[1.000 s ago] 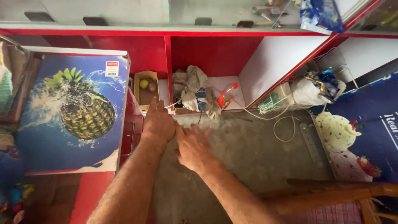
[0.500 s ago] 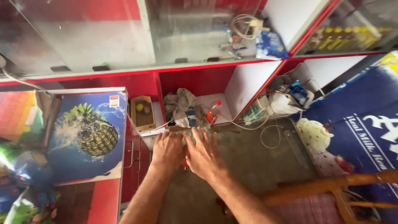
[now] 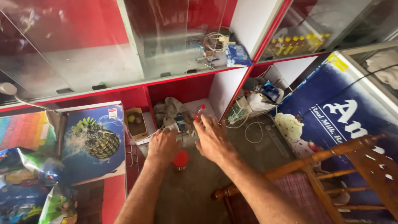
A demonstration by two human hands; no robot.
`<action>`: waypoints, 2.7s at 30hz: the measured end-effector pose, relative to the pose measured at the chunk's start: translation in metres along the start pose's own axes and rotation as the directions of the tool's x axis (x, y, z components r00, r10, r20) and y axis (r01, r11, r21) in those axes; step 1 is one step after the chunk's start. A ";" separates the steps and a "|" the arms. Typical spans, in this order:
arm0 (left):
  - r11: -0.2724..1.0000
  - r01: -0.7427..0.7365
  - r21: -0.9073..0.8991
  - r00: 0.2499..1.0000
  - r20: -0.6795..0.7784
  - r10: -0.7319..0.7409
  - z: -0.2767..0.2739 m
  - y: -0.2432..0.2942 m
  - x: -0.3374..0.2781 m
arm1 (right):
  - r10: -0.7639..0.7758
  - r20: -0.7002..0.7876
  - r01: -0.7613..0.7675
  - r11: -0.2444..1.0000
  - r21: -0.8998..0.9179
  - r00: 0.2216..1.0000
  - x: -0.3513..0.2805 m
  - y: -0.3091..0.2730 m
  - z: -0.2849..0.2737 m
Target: Clean and organize items and surfaces in a small grocery shop.
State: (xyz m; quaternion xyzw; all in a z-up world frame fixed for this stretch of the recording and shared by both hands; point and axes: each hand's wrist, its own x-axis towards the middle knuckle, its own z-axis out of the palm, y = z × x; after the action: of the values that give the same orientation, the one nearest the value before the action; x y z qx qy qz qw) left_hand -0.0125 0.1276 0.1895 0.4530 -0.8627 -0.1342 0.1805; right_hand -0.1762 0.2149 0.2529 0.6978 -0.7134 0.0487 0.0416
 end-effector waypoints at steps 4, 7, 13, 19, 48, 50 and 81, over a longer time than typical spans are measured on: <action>1.000 -0.020 -0.004 1.000 0.015 0.020 -0.010 -0.004 0.002 | 0.005 -0.031 -0.005 1.000 -0.006 1.000 0.001 -0.005 -0.016; 1.000 -0.014 0.014 1.000 -0.013 0.014 -0.012 -0.009 0.005 | -0.009 -0.036 0.008 0.999 -0.050 0.999 0.005 -0.017 -0.028; 0.999 0.010 0.044 0.997 0.075 -0.013 -0.035 -0.001 0.011 | -0.036 -0.049 0.033 0.998 -0.059 0.998 0.015 -0.026 -0.029; 1.000 0.010 0.023 1.000 0.020 -0.010 -0.008 -0.005 0.034 | -0.050 -0.055 0.046 0.997 -0.065 0.997 0.025 -0.010 0.000; 0.979 0.198 0.058 0.973 0.112 -0.203 0.369 -0.156 0.200 | -0.169 0.131 0.161 0.984 0.072 0.977 0.197 0.090 0.372; 0.975 0.206 0.079 0.969 0.124 -0.215 0.383 -0.169 0.208 | -0.142 0.156 0.130 0.988 0.087 0.977 0.211 0.093 0.411; 0.945 0.324 0.054 0.906 0.270 -0.326 0.627 -0.370 0.312 | -0.126 0.413 0.090 0.990 0.106 0.902 0.350 0.098 0.666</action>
State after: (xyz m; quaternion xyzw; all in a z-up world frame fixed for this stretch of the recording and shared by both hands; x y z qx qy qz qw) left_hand -0.1769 -0.2936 -0.4612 0.5678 -0.7925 -0.2204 0.0323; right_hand -0.2765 -0.2149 -0.3643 0.7317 -0.6632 -0.0742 -0.1392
